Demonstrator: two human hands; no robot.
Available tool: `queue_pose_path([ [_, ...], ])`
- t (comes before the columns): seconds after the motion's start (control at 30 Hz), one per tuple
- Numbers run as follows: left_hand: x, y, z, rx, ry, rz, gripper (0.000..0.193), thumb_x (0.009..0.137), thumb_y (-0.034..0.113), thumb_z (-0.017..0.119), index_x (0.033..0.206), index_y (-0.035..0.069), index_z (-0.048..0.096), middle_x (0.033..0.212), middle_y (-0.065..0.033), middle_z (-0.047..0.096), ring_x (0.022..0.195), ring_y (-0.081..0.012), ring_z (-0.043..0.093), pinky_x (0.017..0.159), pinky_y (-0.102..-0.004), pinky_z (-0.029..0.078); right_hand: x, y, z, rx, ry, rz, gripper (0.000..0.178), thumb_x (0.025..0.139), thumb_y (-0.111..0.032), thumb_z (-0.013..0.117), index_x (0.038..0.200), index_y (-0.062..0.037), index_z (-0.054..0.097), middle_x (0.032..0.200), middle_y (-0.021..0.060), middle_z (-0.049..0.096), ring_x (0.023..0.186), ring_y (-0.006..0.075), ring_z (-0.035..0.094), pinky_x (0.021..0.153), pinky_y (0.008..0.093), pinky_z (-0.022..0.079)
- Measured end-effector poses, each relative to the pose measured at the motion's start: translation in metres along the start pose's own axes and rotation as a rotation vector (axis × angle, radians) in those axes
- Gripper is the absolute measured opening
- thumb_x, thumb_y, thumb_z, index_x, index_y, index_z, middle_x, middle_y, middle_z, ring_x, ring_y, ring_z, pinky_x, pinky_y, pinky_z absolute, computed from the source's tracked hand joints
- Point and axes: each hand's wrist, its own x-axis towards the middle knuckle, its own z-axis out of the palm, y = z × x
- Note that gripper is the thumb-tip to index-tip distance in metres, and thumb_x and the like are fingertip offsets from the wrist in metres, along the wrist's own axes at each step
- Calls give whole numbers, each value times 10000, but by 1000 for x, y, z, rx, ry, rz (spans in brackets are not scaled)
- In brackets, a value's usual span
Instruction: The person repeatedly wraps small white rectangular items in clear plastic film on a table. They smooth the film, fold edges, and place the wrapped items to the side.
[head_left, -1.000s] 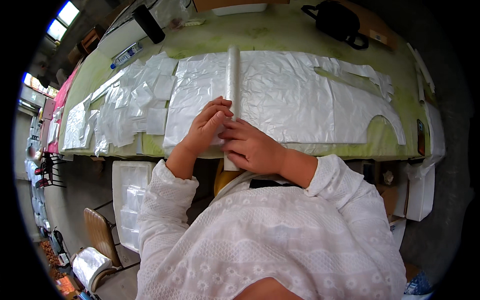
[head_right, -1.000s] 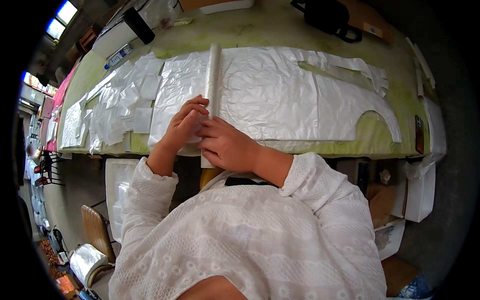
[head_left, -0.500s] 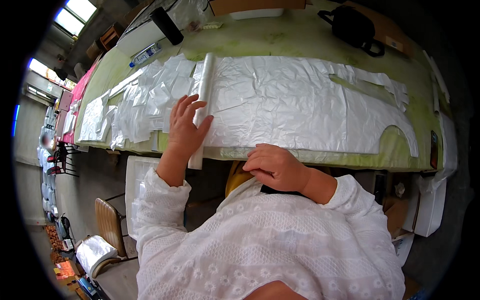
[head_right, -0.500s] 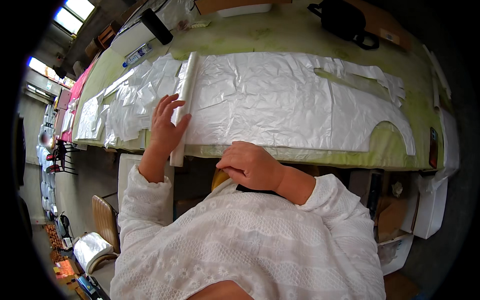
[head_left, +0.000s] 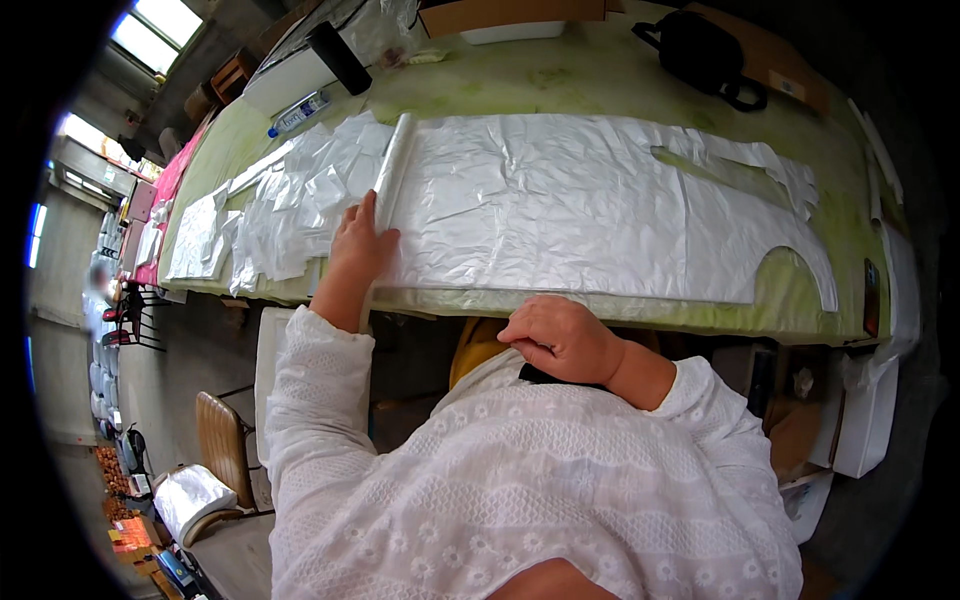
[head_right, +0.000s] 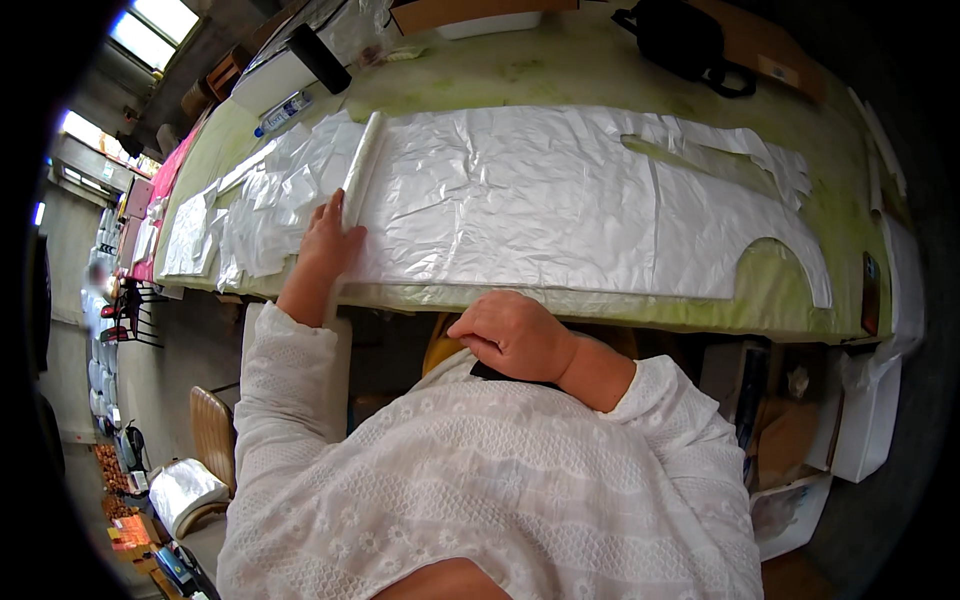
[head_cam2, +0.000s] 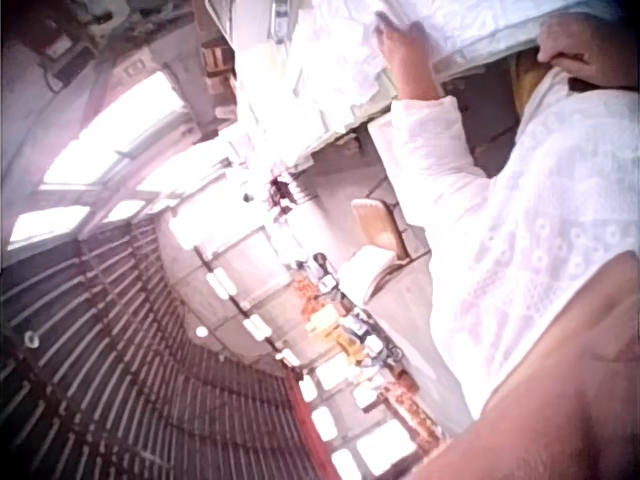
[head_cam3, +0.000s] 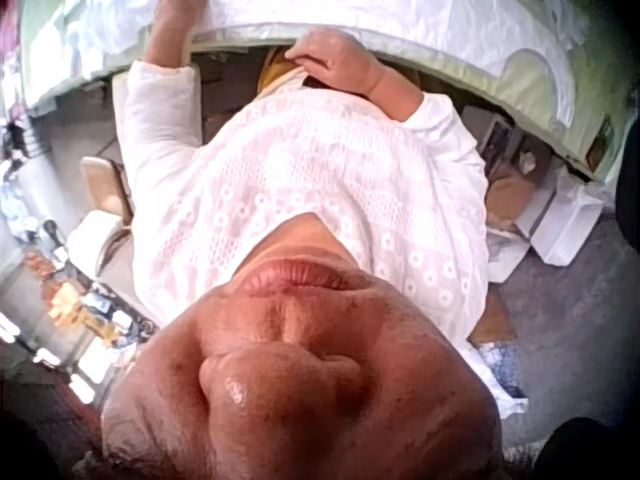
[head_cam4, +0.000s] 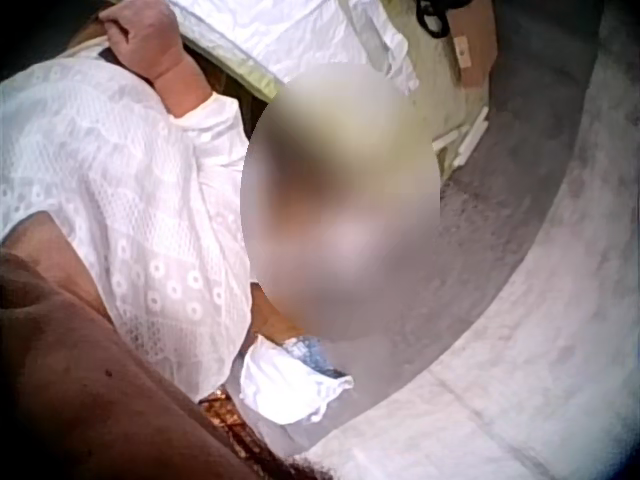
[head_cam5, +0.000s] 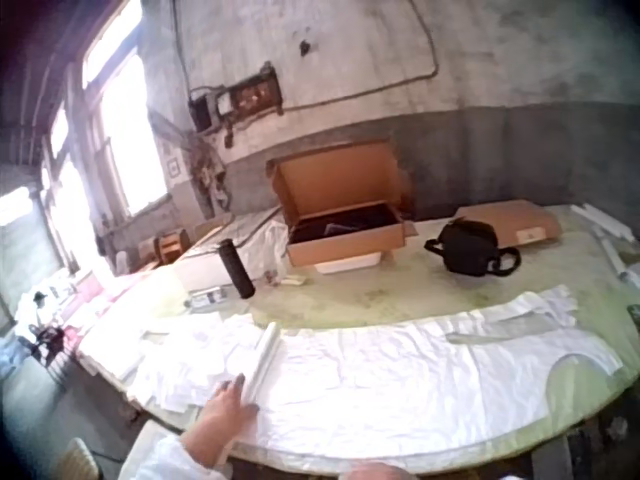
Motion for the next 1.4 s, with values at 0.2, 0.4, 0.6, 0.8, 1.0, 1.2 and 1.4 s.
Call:
queue_pose_path([
  [0.2, -25, 71, 3, -131, -149, 149, 771, 919, 322, 698, 1576, 67, 384, 1446, -240, 515, 1279, -432, 559, 1096, -472, 451, -10, -4, -8, -2, 33, 66, 181, 818, -38, 750, 996, -67, 753, 901, 100, 729, 842, 306, 687, 772, 411, 552],
  [0.4, -23, 124, 28, 32, 36, 330, 863, 890, 417, 739, 1571, 31, 376, 1445, -216, 522, 1291, -408, 534, 1096, -487, 444, -17, -5, -8, -28, 15, 83, 164, 839, -66, 737, 1002, -71, 756, 907, 95, 737, 851, 303, 691, 779, 413, 553],
  [0.6, 9, 145, 15, -75, -206, 307, 929, 847, 437, 809, 1559, 14, 389, 1382, -231, 587, 1264, -404, 577, 1066, -461, 474, -21, -11, -10, -41, 23, 92, 172, 851, -70, 727, 1021, -73, 755, 932, 96, 735, 866, 306, 689, 785, 410, 557],
  [0.8, 2, 172, 11, -821, -331, 279, 702, 922, 216, 771, 1513, 30, 442, 1177, -121, 666, 971, -235, 657, 894, -406, 565, -32, -21, -16, 30, 227, 306, 456, 922, -57, 711, 1358, -62, 578, 1191, 122, 661, 1082, 240, 655, 927, 364, 544],
  [1.0, -32, 225, 21, -1727, -581, 67, 425, 956, 157, 679, 1300, 77, 442, 1161, -85, 572, 918, -182, 596, 768, -388, 565, -32, -16, -17, 601, 377, 665, 741, 983, -166, 702, 1578, -42, 280, 1175, 141, 641, 1078, 194, 636, 955, 364, 522],
  [1.2, -31, 247, 27, -1824, -347, -9, 836, 954, 90, 637, 1632, 244, 173, 1230, -102, 563, 916, -199, 602, 738, -395, 581, -41, -15, -40, 650, 276, 844, 664, 1046, -288, 639, 1550, -13, 306, 1109, 108, 666, 983, 157, 635, 906, 322, 519],
  [1.4, -3, 267, 29, -1668, -347, 24, 932, 965, 43, 622, 1672, 312, 78, 1216, -89, 559, 924, -203, 600, 763, -404, 578, -42, -21, -50, 878, 358, 1002, 524, 1063, -285, 591, 1461, -4, 397, 913, 71, 610, 668, 163, 601, 639, 315, 525],
])
